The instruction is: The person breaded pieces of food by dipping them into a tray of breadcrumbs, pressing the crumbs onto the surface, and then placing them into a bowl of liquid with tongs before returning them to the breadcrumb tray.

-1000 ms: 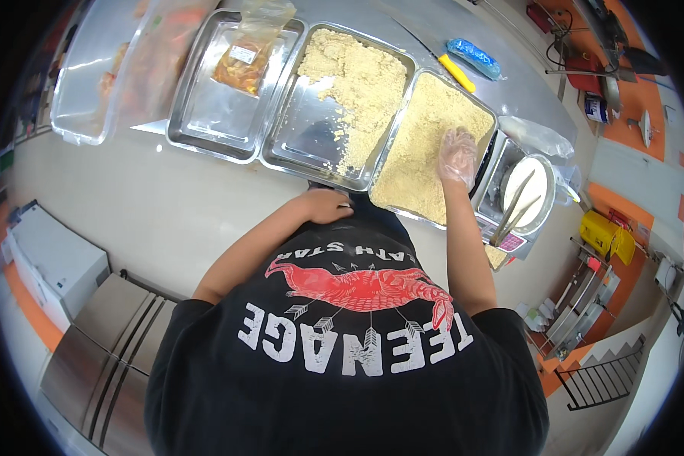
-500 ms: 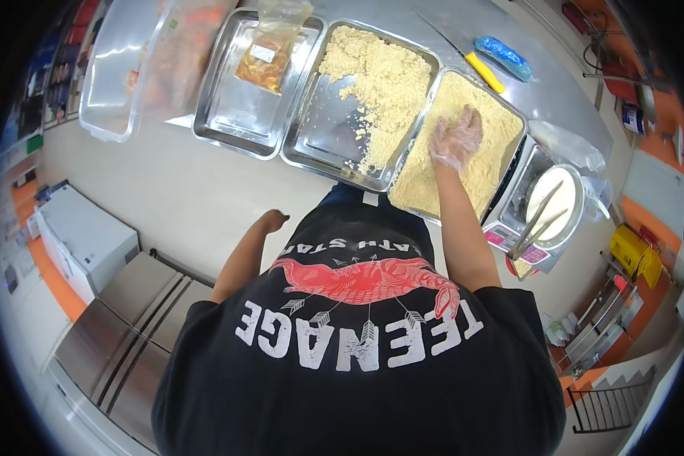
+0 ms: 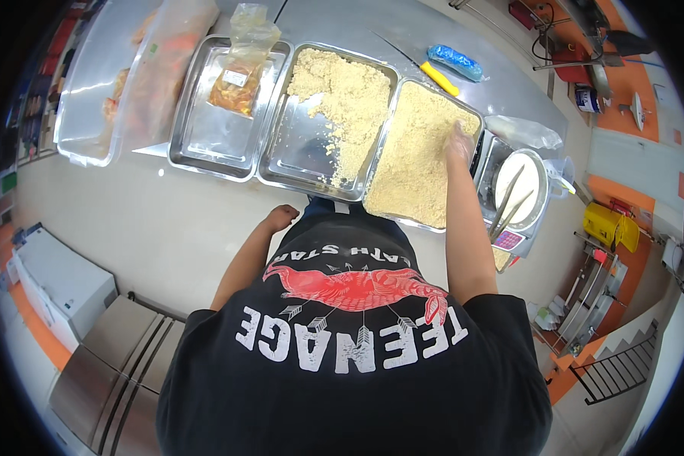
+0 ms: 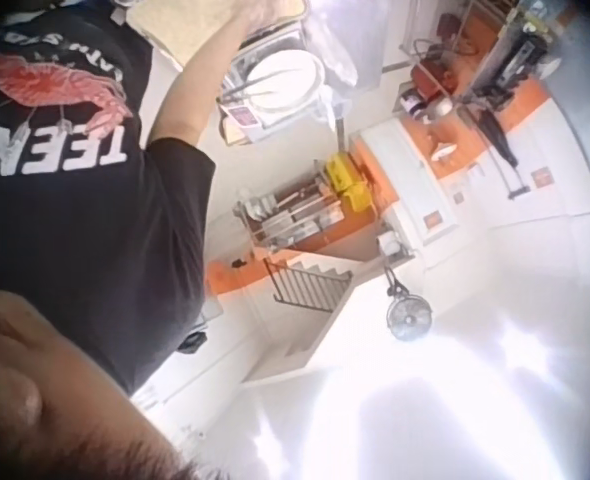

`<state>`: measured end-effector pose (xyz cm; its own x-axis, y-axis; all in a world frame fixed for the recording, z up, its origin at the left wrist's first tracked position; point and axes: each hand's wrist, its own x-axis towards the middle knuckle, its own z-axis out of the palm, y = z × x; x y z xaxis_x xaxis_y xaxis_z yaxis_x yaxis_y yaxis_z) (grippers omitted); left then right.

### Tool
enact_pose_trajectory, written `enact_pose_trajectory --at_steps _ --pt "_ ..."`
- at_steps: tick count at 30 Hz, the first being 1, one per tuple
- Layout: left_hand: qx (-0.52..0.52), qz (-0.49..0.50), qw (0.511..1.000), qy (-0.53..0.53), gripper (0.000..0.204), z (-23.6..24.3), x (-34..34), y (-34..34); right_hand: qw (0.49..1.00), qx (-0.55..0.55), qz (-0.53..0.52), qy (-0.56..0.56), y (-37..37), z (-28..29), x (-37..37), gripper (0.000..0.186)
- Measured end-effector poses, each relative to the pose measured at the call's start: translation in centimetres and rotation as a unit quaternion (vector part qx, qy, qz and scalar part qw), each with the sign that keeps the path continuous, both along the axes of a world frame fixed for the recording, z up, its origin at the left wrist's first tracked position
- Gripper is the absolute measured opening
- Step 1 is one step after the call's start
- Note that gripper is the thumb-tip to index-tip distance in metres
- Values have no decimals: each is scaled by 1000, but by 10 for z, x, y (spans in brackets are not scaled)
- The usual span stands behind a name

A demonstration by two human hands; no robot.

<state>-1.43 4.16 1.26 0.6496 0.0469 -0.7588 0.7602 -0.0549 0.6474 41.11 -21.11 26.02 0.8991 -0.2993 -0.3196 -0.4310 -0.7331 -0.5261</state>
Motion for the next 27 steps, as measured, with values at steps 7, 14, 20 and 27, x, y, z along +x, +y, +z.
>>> enact_pose_trajectory --at_steps 7,14,20,27 --pt "46 -33 998 31 36 -15 -14 19 977 138 -71 143 -20 -35 39 53" --pt "150 -261 954 20 27 -35 -83 56 916 338 2 217 -27 -30 44 57" --pt "107 -188 973 76 30 -19 -74 51 893 241 289 247 -51 -54 66 53" --pt "72 -20 995 67 35 3 -33 28 795 61 544 261 -39 -14 75 46"
